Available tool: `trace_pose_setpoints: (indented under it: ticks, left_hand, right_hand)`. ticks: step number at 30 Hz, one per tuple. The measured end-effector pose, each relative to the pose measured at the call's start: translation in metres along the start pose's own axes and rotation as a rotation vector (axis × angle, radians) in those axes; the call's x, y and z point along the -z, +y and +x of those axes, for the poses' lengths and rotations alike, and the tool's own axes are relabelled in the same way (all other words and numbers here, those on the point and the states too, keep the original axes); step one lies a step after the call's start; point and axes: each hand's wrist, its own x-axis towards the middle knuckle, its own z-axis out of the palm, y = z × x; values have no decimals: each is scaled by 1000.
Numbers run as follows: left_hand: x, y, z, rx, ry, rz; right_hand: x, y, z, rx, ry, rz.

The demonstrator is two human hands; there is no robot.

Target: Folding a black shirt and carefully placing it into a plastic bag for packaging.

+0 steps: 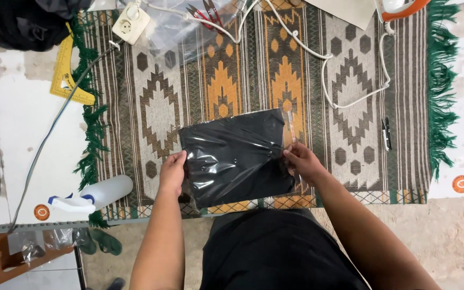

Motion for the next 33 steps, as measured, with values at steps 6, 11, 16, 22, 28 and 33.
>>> trace_pose_setpoints:
  ticks: [6,11,16,22,28,33]
  left_hand:
    - [30,-23,-21,129,-105,336]
    - [26,-96,6,2,-301,33]
    - [30,-82,-6,12,-497,-329]
    - [32,-84,-14,40,-482,-366]
    - [19,-112,-3,-92,-152,-288]
    - [7,-61,-76,-812,-139,822]
  right_hand:
    - [-5,-37,-24,-94,61,-553]
    - [-11,-42,-40,-97,22,-498]
    - [-2,-23,-35,-16,67,-311]
    - [-17,-34,-82,-66,165,-746]
    - [-4,12,-77,-79,261,-630]
    - [-17,18,-90,31,280,-270]
